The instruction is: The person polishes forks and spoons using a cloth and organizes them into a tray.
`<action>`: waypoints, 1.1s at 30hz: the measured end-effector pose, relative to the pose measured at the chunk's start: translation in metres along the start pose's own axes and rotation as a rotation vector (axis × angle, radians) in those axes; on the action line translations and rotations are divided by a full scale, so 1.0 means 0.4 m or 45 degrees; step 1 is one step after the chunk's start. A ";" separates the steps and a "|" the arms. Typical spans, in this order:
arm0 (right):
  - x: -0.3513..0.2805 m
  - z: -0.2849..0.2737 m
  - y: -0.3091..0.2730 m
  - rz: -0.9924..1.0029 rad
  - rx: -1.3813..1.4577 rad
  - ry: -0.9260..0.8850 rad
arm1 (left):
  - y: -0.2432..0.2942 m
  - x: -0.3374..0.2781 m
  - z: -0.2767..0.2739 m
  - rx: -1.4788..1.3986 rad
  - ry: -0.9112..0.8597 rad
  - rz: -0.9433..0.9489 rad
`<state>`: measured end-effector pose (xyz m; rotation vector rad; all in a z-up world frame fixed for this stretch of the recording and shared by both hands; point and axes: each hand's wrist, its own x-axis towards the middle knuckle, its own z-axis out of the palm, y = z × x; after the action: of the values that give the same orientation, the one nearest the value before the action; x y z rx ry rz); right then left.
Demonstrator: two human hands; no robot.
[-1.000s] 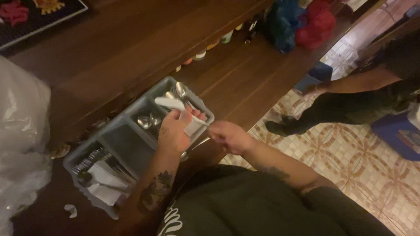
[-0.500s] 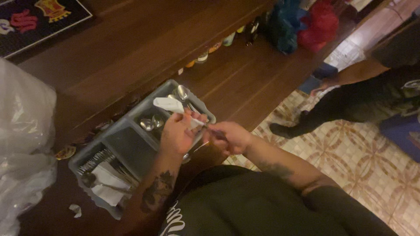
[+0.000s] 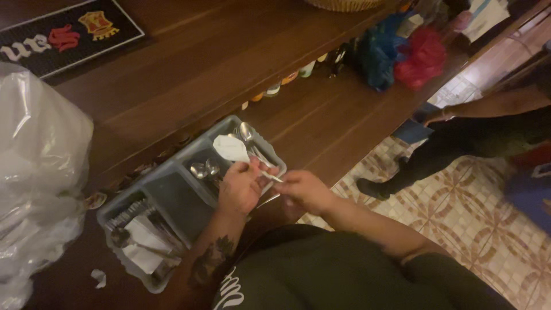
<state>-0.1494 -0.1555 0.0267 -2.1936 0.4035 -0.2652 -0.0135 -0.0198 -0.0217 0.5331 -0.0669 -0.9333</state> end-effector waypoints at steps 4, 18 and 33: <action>0.013 -0.015 0.017 0.086 0.039 -0.067 | -0.007 -0.036 0.003 0.707 -0.183 0.276; 0.016 0.014 0.090 0.544 1.868 -1.506 | -0.003 -0.011 0.060 0.120 -0.666 0.176; 0.038 -0.055 -0.026 -0.413 0.513 -0.822 | 0.026 -0.040 0.142 0.435 -0.704 0.525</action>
<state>-0.1406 -0.1714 0.0490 -1.8066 -0.3403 0.1823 -0.0313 -0.0258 0.0353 0.5336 -0.8181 -0.6403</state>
